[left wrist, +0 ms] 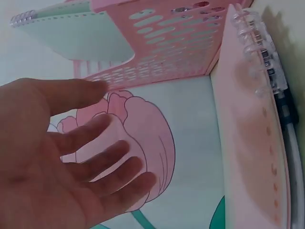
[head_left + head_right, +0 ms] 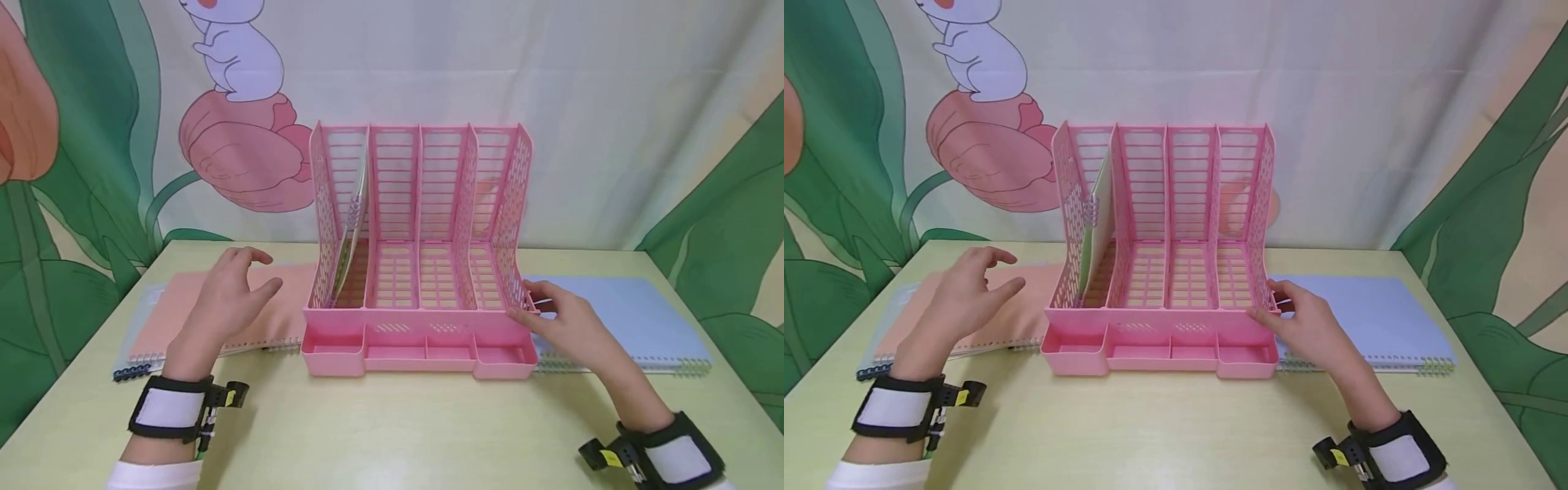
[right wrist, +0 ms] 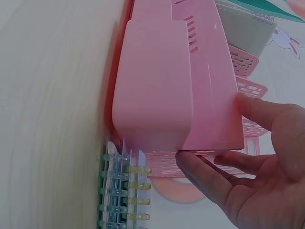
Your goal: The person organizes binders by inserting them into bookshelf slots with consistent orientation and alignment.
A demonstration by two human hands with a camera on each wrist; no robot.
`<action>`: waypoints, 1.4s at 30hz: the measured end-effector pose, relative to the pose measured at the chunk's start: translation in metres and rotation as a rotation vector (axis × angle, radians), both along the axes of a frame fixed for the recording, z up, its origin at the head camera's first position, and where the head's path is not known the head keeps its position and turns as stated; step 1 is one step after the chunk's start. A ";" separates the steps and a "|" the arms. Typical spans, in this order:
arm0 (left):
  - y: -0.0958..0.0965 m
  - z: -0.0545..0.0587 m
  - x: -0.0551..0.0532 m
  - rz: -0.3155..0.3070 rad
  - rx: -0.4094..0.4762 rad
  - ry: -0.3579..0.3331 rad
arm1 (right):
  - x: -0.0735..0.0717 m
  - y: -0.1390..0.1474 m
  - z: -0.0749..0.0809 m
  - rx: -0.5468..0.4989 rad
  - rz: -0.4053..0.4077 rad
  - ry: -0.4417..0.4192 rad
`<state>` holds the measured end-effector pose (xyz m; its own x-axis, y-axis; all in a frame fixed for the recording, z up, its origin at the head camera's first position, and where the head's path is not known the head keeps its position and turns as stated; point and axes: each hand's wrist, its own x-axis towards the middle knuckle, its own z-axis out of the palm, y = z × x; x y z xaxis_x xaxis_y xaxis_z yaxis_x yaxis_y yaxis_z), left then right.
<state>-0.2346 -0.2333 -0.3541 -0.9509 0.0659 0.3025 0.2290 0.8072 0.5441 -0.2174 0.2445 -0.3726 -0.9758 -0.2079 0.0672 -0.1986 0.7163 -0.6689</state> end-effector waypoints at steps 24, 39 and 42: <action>-0.019 -0.017 0.000 -0.176 -0.314 -0.454 | 0.000 0.001 -0.003 -0.013 -0.007 -0.008; -0.015 -0.031 -0.002 -0.125 -0.332 -0.463 | 0.001 0.002 -0.001 0.000 -0.003 0.002; -0.015 -0.031 -0.002 -0.116 -0.335 -0.473 | 0.000 0.001 -0.002 0.000 -0.005 -0.002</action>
<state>-0.2369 -0.2487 -0.3850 -0.9583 0.1960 -0.2078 0.1205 0.9369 0.3280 -0.2172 0.2456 -0.3742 -0.9770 -0.2032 0.0654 -0.1940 0.7173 -0.6692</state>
